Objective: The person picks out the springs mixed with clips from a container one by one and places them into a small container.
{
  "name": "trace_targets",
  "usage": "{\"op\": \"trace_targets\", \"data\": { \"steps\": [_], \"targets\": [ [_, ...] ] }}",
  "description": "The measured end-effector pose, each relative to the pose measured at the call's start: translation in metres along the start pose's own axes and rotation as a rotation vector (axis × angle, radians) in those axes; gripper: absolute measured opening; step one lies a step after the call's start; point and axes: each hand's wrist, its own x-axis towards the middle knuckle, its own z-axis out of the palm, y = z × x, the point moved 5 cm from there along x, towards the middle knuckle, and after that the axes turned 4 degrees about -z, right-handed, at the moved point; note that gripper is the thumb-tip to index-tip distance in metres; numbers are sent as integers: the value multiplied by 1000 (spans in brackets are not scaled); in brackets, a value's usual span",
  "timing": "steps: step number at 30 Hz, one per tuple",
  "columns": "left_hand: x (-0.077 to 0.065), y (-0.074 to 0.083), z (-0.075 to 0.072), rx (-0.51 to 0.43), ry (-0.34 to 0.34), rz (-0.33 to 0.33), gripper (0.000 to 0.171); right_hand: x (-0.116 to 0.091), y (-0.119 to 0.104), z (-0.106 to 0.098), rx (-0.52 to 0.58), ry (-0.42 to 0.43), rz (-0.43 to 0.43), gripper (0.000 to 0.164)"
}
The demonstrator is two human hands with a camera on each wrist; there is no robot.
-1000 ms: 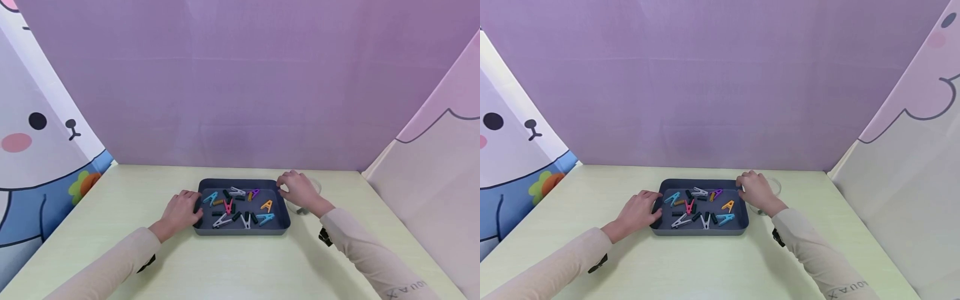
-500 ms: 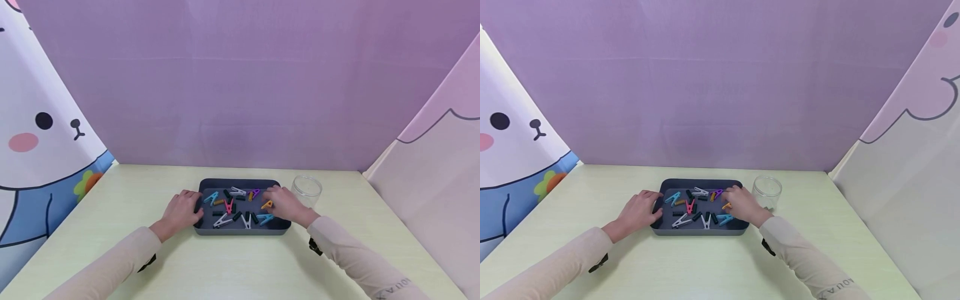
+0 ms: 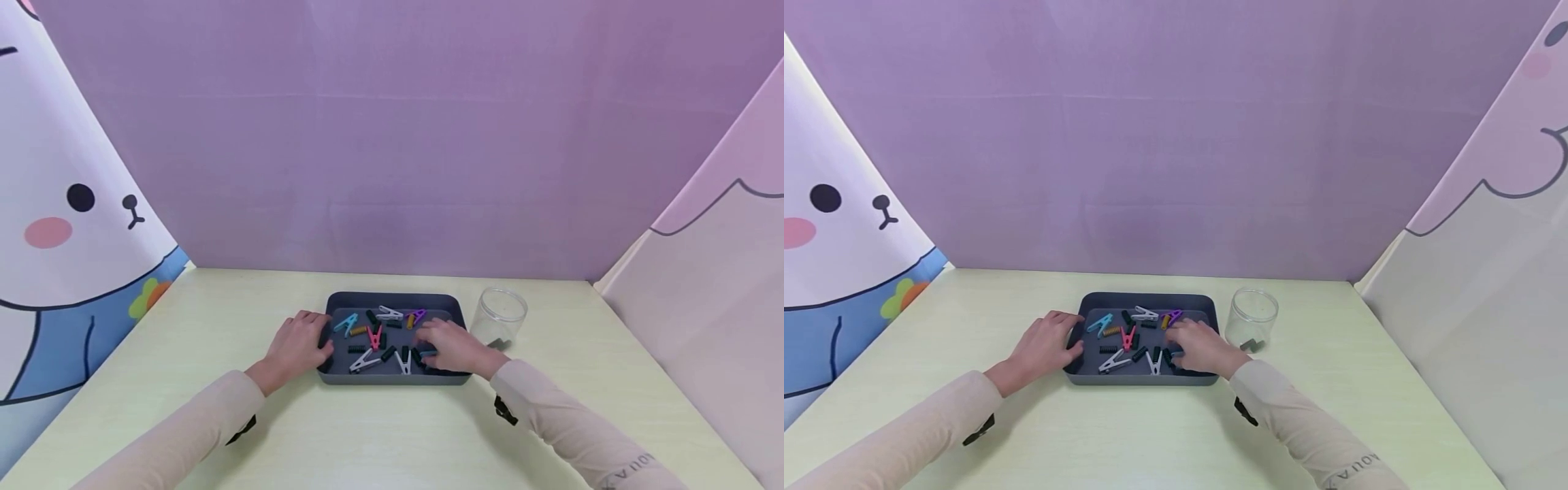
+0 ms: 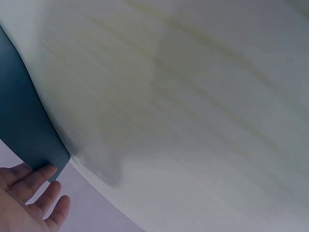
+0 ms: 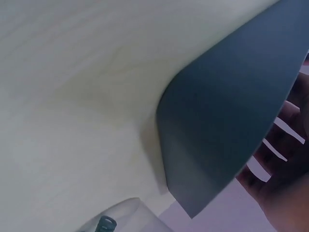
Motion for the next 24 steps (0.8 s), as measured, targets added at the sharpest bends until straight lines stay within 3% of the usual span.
{"op": "trace_targets", "data": {
  "steps": [24],
  "targets": [
    [0, 0, 0, 4, 3, 6, 44, 5, 1, 10, -19, -96, 42, 34]
  ]
}}
